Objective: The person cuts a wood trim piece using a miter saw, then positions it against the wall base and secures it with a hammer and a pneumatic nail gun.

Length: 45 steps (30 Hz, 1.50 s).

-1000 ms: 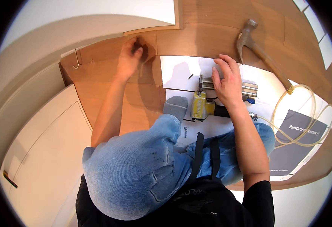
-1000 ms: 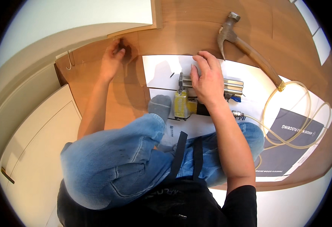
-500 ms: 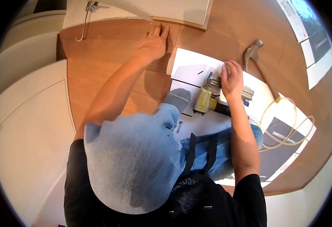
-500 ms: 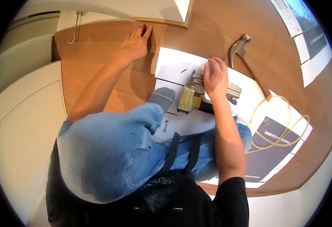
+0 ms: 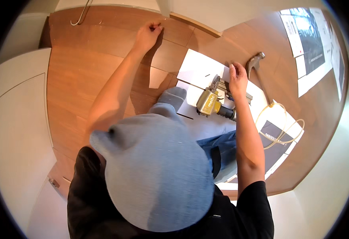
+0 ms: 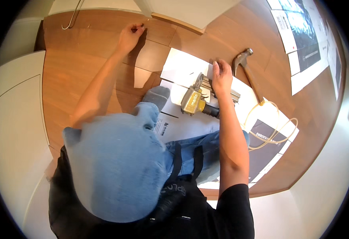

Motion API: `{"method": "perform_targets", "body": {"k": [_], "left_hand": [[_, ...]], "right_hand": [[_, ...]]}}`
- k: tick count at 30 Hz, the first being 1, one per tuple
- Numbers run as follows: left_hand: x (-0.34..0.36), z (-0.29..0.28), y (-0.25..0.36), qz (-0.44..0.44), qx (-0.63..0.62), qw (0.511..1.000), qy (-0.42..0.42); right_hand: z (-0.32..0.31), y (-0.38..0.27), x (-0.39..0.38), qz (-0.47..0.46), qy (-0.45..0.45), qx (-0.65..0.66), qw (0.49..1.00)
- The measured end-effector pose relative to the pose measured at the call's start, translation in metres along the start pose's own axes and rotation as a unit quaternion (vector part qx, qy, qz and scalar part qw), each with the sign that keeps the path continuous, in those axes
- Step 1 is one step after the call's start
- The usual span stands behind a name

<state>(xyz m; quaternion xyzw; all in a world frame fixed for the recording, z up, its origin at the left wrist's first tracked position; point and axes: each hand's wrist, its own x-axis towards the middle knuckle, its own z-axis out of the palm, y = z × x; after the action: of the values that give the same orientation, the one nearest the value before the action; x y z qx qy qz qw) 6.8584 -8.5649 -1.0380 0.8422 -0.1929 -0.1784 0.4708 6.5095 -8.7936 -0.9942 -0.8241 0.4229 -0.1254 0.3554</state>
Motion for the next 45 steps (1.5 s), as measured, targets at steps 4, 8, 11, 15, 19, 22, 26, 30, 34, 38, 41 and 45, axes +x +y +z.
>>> {"method": "perform_targets", "body": {"k": [4,8,11,15,19,22,26,30,34,38,41,45], "left_hand": [[0.022,0.011,0.028,0.045,0.019,0.998,0.035],[0.038,0.011,0.034,0.097,0.149,0.983,0.042],[0.050,0.005,0.028,0.130,0.159,0.979,0.021],[0.058,0.003,0.017,0.170,0.150,0.974,-0.012],[0.061,0.004,0.018,0.274,0.090,0.957,-0.001],[0.061,0.009,0.021,0.255,0.082,0.964,-0.012],[0.059,0.012,0.028,0.244,0.102,0.964,-0.006],[0.062,0.013,0.028,0.234,0.082,0.969,0.011],[0.061,0.019,0.032,0.226,0.062,0.972,0.025],[0.058,0.016,0.038,0.204,0.098,0.974,0.030],[0.057,0.018,0.032,0.186,0.076,0.979,0.028],[0.052,0.009,0.049,0.105,-0.024,0.993,-0.054]], "right_hand": [[0.003,-0.033,0.024,0.042,-0.029,-0.018,0.999],[0.028,-0.049,0.055,0.034,-0.037,-0.033,0.998],[0.048,-0.050,0.074,0.029,-0.041,-0.027,0.998],[0.065,-0.071,0.086,0.015,-0.058,0.058,0.997],[0.070,-0.081,0.099,0.015,0.002,0.014,1.000],[0.073,-0.079,0.102,0.022,0.022,-0.019,0.999],[0.076,-0.079,0.103,0.017,0.032,-0.022,0.999],[0.082,-0.091,0.104,0.027,0.042,-0.001,0.999],[0.089,-0.092,0.107,0.007,0.053,0.042,0.998],[0.095,-0.091,0.108,0.007,0.058,0.049,0.997],[0.101,-0.096,0.099,0.008,0.070,0.080,0.994],[0.115,-0.074,0.100,-0.026,0.120,0.085,0.989]]}}
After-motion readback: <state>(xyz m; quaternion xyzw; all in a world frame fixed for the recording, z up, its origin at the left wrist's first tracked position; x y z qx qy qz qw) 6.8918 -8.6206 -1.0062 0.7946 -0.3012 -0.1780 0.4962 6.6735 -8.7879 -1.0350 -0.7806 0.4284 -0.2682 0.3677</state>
